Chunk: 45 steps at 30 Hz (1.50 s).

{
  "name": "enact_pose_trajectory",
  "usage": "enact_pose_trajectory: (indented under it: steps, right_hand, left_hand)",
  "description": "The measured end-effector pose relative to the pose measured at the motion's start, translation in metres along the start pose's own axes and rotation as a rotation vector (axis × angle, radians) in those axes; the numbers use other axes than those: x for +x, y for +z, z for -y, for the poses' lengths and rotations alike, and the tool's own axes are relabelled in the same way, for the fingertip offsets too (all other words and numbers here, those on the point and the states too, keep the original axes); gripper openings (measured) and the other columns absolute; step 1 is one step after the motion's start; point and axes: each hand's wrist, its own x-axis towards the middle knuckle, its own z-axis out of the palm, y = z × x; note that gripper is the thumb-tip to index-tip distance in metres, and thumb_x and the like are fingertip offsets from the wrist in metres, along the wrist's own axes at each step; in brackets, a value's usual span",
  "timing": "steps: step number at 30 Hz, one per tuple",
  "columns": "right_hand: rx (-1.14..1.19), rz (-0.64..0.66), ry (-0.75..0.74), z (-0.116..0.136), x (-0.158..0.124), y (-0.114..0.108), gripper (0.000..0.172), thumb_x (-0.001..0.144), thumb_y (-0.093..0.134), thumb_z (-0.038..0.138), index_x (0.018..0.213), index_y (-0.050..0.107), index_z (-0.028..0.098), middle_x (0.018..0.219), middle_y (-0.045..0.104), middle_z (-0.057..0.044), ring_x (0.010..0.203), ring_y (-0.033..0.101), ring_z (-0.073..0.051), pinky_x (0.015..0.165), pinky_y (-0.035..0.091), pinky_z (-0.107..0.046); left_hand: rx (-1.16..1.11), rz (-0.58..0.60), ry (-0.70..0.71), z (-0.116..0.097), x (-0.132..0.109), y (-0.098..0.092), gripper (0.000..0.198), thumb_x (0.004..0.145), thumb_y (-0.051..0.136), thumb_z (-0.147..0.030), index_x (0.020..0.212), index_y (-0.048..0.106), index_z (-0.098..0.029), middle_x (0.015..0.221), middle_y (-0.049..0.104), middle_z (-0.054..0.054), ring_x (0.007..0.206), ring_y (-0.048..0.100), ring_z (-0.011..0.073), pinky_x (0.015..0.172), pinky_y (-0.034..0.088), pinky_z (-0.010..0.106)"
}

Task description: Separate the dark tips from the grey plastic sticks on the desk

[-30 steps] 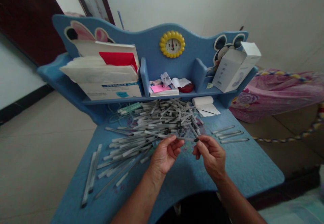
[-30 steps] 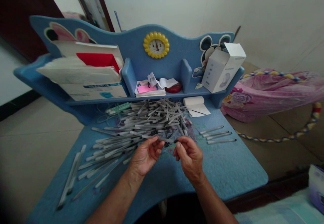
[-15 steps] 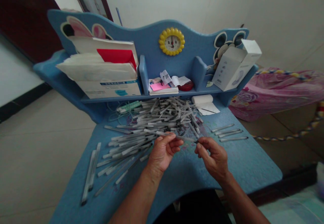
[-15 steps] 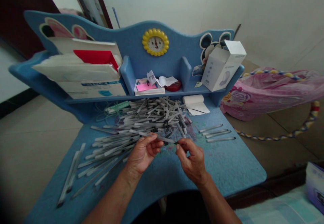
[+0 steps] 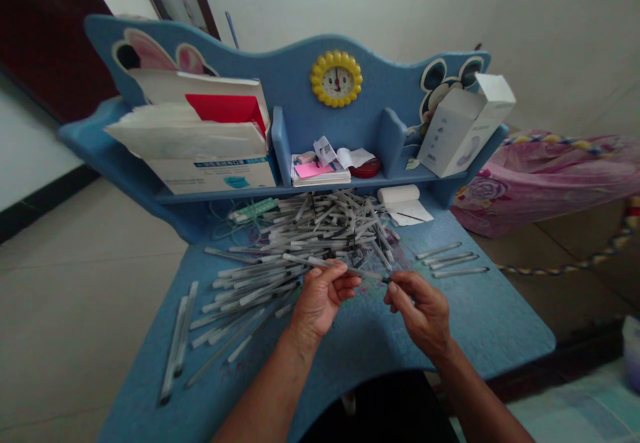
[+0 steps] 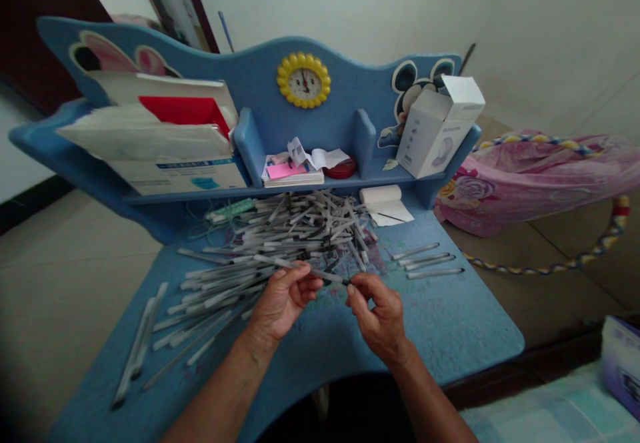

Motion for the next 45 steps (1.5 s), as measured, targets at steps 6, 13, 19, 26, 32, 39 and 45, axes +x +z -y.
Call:
enact_pose_trajectory:
  steps: [6, 13, 19, 26, 32, 39, 45]
  right_hand:
    - [0.037, -0.008, 0.064, -0.002, -0.003, 0.001, 0.008, 0.084, 0.052, 0.023, 0.089, 0.055, 0.017, 0.060, 0.057, 0.002, 0.048, 0.052, -0.010, 0.049, 0.044, -0.022]
    - [-0.058, 0.093, 0.062, -0.001, 0.000, -0.002, 0.009, 0.086, 0.048, 0.025, 0.084, 0.052, 0.018, 0.059, 0.054, 0.002, 0.049, 0.050, -0.010, 0.050, 0.041, -0.022]
    - [-0.212, 0.248, -0.009, 0.001, 0.005, -0.010, 0.017, 0.088, 0.042, 0.027, 0.077, 0.051, 0.018, 0.058, 0.051, 0.002, 0.050, 0.048, -0.010, 0.052, 0.038, -0.022]
    - [-0.103, 0.294, 0.146, -0.002, 0.007, -0.009, 0.030, 0.089, 0.039, 0.034, 0.067, 0.051, 0.018, 0.053, 0.052, 0.002, 0.047, 0.048, -0.009, 0.049, 0.038, -0.021]
    - [-0.175, 0.324, 0.091, -0.007, 0.007, -0.013, 0.016, 0.085, 0.049, 0.033, 0.078, 0.053, 0.018, 0.057, 0.054, 0.003, 0.050, 0.050, -0.010, 0.050, 0.039, -0.021]
    - [-0.173, 0.340, 0.105, -0.006, 0.008, -0.014, 0.021, 0.086, 0.047, 0.034, 0.074, 0.054, 0.018, 0.057, 0.054, 0.002, 0.050, 0.051, -0.009, 0.052, 0.040, -0.021]
    - [0.203, 0.406, 0.472, -0.008, 0.007, -0.009, 0.040, 0.088, 0.037, 0.049, 0.073, 0.053, 0.015, 0.049, 0.054, 0.001, 0.037, 0.046, -0.009, 0.038, 0.035, -0.020]
  left_hand:
    - [0.055, 0.010, -0.044, -0.001, 0.000, 0.000, 0.003, 0.070, 0.060, -0.010, 0.071, 0.058, -0.011, 0.059, 0.069, 0.005, 0.050, 0.066, 0.0146, 0.041, 0.049, 0.017]
    - [0.088, 0.039, -0.011, 0.000, 0.001, -0.003, 0.007, 0.069, 0.063, -0.011, 0.072, 0.058, -0.012, 0.058, 0.068, 0.004, 0.053, 0.066, 0.0154, 0.042, 0.049, 0.017]
    - [0.134, 0.063, 0.004, -0.002, 0.001, -0.003, 0.009, 0.068, 0.065, -0.013, 0.072, 0.057, -0.012, 0.059, 0.068, 0.004, 0.051, 0.066, 0.0152, 0.041, 0.049, 0.018]
    - [0.170, 0.056, 0.037, -0.002, 0.000, -0.002, 0.011, 0.066, 0.066, -0.013, 0.072, 0.057, -0.012, 0.058, 0.068, 0.004, 0.050, 0.065, 0.0150, 0.041, 0.049, 0.018]
    - [0.198, 0.045, 0.040, -0.002, 0.002, -0.005, 0.012, 0.066, 0.066, -0.013, 0.072, 0.056, -0.013, 0.057, 0.068, 0.003, 0.050, 0.065, 0.0154, 0.041, 0.048, 0.018]
    - [0.223, 0.046, 0.046, -0.002, 0.002, -0.004, 0.015, 0.065, 0.068, -0.014, 0.072, 0.055, -0.013, 0.057, 0.067, 0.004, 0.049, 0.065, 0.0158, 0.042, 0.049, 0.019]
    - [0.234, 0.070, 0.044, -0.004, 0.001, -0.004, 0.016, 0.065, 0.067, -0.013, 0.074, 0.054, -0.013, 0.058, 0.068, 0.003, 0.051, 0.065, 0.0156, 0.043, 0.049, 0.019]
